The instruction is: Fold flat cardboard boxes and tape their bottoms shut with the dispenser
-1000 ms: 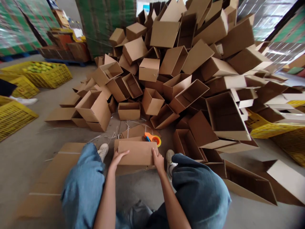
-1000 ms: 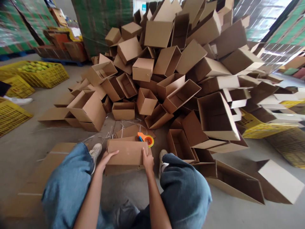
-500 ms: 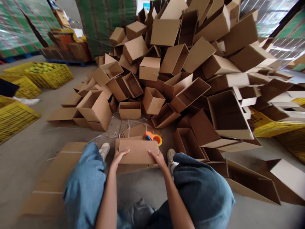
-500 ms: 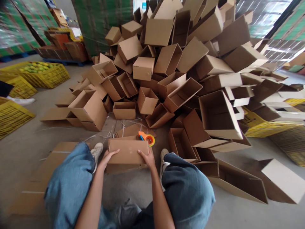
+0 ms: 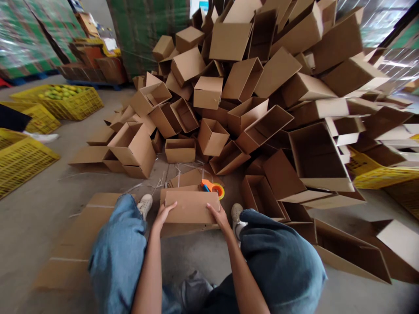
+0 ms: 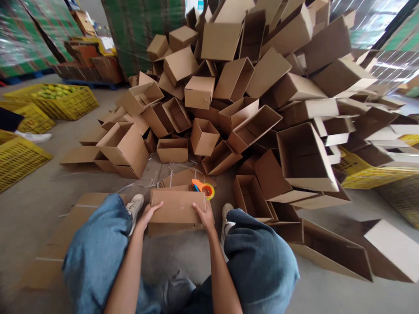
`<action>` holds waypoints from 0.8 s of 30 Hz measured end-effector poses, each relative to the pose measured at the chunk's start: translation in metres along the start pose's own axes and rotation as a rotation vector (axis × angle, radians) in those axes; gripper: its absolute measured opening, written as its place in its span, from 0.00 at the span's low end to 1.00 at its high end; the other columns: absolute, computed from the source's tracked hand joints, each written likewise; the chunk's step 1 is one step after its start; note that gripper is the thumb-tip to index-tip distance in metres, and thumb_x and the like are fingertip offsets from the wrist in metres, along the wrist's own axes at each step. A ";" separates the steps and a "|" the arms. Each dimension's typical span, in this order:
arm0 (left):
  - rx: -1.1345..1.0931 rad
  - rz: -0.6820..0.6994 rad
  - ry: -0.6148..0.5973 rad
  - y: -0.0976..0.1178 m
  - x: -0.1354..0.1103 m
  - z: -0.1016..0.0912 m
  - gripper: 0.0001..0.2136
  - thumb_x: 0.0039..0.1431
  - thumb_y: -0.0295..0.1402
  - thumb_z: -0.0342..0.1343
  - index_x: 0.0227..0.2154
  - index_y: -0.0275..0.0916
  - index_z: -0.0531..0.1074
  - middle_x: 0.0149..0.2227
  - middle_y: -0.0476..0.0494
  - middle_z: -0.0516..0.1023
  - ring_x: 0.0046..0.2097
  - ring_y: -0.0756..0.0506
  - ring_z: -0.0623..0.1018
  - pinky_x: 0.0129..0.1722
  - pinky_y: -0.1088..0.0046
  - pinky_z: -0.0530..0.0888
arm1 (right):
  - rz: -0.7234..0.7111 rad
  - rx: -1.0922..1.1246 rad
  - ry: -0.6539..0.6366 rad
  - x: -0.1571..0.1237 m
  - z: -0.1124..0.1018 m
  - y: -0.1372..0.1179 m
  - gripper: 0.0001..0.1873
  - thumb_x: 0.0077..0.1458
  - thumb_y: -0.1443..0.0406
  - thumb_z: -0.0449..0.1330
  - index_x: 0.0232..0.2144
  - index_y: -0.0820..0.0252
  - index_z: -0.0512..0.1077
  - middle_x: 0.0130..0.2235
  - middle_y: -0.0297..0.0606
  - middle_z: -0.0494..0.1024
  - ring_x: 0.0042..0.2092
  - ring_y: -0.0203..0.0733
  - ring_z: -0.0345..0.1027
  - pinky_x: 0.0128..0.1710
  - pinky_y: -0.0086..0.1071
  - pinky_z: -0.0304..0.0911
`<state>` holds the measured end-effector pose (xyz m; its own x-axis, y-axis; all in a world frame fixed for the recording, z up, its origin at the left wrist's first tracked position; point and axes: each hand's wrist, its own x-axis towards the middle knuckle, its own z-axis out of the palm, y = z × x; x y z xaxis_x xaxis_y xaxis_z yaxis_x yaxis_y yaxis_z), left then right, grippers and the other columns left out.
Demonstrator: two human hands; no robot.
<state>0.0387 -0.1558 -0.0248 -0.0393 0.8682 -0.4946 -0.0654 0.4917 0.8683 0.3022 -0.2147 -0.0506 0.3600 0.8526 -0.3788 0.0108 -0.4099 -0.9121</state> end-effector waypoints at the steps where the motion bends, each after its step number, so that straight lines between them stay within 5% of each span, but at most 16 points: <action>1: -0.002 0.003 0.005 -0.001 0.002 -0.001 0.13 0.52 0.30 0.68 0.41 0.35 0.78 0.47 0.37 0.83 0.53 0.39 0.80 0.56 0.63 0.74 | 0.009 -0.001 0.008 0.000 0.000 0.000 0.40 0.42 0.46 0.68 0.54 0.60 0.73 0.48 0.43 0.81 0.50 0.53 0.75 0.50 0.41 0.70; 11: -0.006 0.020 0.034 -0.001 0.000 0.002 0.15 0.51 0.30 0.68 0.43 0.36 0.78 0.45 0.39 0.84 0.51 0.39 0.81 0.55 0.62 0.75 | 0.001 0.006 0.037 0.003 0.002 0.002 0.35 0.43 0.46 0.68 0.50 0.59 0.76 0.46 0.41 0.82 0.51 0.54 0.75 0.50 0.39 0.70; 17: -0.072 0.023 0.014 -0.007 0.008 -0.001 0.13 0.60 0.34 0.61 0.46 0.35 0.77 0.51 0.39 0.81 0.58 0.41 0.76 0.59 0.66 0.71 | -0.006 -0.001 0.036 0.005 0.002 0.006 0.36 0.43 0.46 0.67 0.51 0.59 0.75 0.47 0.41 0.82 0.51 0.53 0.75 0.49 0.39 0.70; 24: -0.090 0.053 -0.007 -0.007 0.010 -0.003 0.18 0.54 0.38 0.66 0.45 0.34 0.77 0.52 0.37 0.80 0.61 0.39 0.72 0.62 0.63 0.67 | 0.003 -0.024 0.039 0.005 0.002 0.007 0.38 0.44 0.45 0.66 0.52 0.61 0.74 0.48 0.43 0.81 0.51 0.53 0.74 0.50 0.40 0.69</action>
<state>0.0357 -0.1504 -0.0362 -0.0384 0.8936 -0.4472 -0.1527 0.4370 0.8864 0.3026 -0.2123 -0.0588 0.3958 0.8382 -0.3752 0.0315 -0.4207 -0.9066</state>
